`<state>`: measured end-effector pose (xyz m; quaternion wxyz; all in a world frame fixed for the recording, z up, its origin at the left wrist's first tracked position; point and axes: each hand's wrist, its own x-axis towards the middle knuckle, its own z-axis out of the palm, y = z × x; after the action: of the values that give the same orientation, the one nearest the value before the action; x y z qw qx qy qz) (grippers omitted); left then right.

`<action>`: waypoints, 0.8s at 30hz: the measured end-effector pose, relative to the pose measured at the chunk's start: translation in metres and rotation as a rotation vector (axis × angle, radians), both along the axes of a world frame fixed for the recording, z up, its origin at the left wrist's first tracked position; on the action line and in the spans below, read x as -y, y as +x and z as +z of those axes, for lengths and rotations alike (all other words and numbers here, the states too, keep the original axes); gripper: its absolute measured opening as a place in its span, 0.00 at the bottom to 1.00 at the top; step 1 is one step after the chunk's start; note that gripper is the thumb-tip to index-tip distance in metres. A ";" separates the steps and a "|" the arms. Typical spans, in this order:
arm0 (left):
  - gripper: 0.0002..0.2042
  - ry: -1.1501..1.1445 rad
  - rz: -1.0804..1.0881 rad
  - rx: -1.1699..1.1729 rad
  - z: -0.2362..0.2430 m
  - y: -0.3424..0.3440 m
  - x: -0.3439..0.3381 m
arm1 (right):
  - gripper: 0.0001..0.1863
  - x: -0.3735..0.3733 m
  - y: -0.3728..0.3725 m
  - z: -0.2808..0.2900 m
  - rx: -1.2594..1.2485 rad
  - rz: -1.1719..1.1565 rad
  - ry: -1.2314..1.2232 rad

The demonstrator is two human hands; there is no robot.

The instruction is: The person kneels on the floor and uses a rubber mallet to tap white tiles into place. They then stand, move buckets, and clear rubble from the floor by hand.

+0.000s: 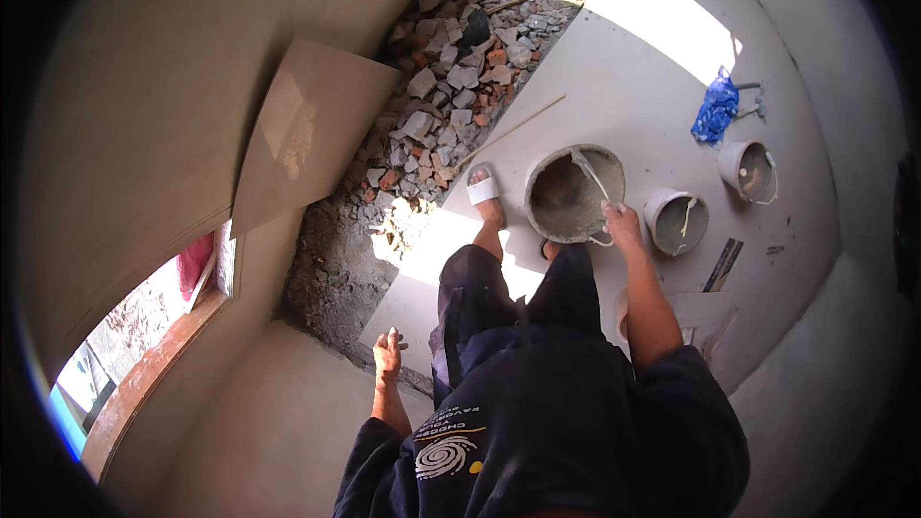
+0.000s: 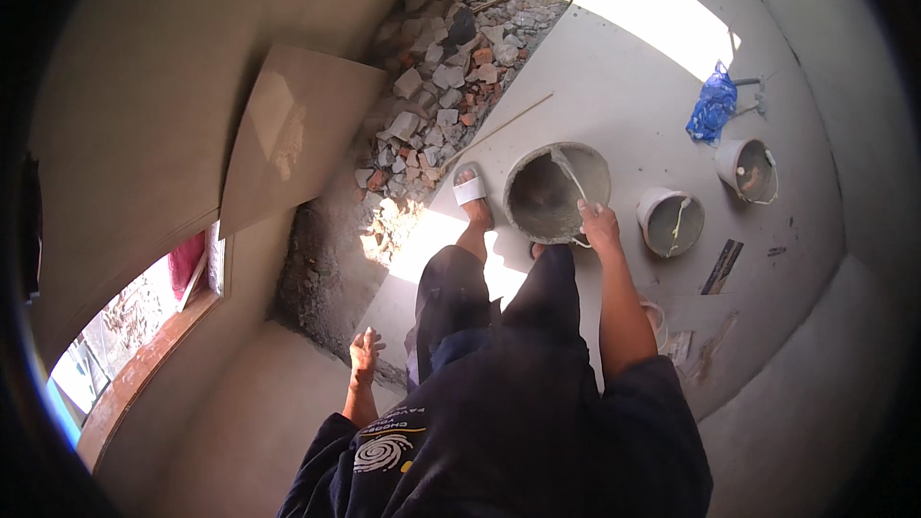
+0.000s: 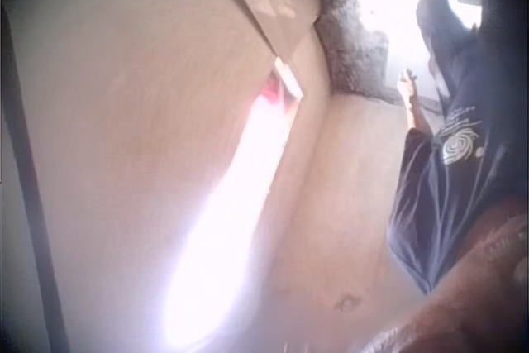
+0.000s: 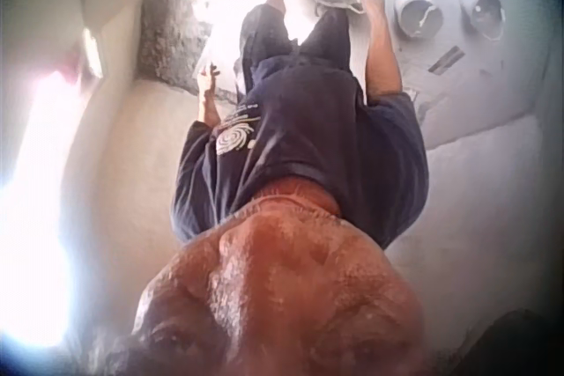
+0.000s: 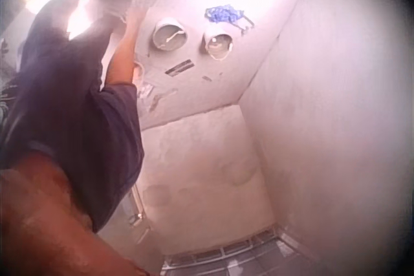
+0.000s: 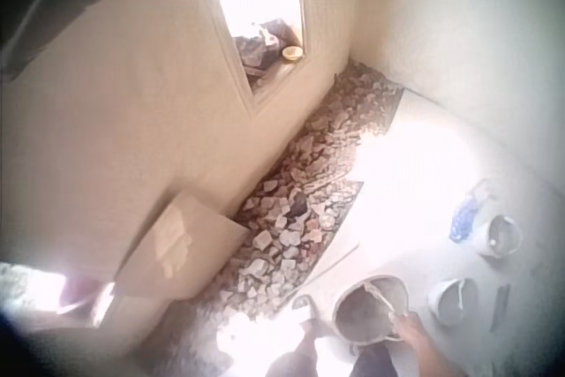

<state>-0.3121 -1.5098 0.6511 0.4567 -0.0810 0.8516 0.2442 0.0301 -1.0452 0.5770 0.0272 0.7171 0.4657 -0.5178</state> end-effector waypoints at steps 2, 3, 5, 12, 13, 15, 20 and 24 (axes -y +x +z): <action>0.24 -0.008 -0.037 0.019 0.006 -0.001 -0.011 | 0.25 0.031 0.034 0.010 0.038 -0.031 -0.005; 0.25 0.016 -0.072 0.043 0.009 0.003 -0.013 | 0.25 0.046 0.053 0.011 0.061 -0.062 0.002; 0.25 -0.032 -0.162 0.067 0.013 0.011 -0.011 | 0.23 0.085 0.097 0.016 0.098 -0.115 -0.010; 0.26 -0.102 -0.551 0.075 0.018 0.038 -0.003 | 0.16 0.195 0.253 0.033 -0.028 -0.530 0.062; 0.26 -0.062 -0.565 0.027 0.018 0.043 -0.008 | 0.15 0.213 0.272 0.038 -0.035 -0.587 0.071; 0.25 -0.017 -0.558 0.031 0.016 0.059 -0.019 | 0.13 0.234 0.309 0.045 -0.084 -0.655 0.099; 0.24 0.006 -0.597 -0.080 0.021 0.114 -0.020 | 0.09 0.259 0.370 0.055 -0.181 -0.813 0.091; 0.24 0.087 -0.505 -0.175 0.024 0.144 -0.003 | 0.10 0.244 0.383 0.044 -0.158 -0.805 0.040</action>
<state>-0.1685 -1.5067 0.6747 0.4309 0.1753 0.8697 0.1651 0.4128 -1.2893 0.6209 -0.2273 0.8006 0.1588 -0.5312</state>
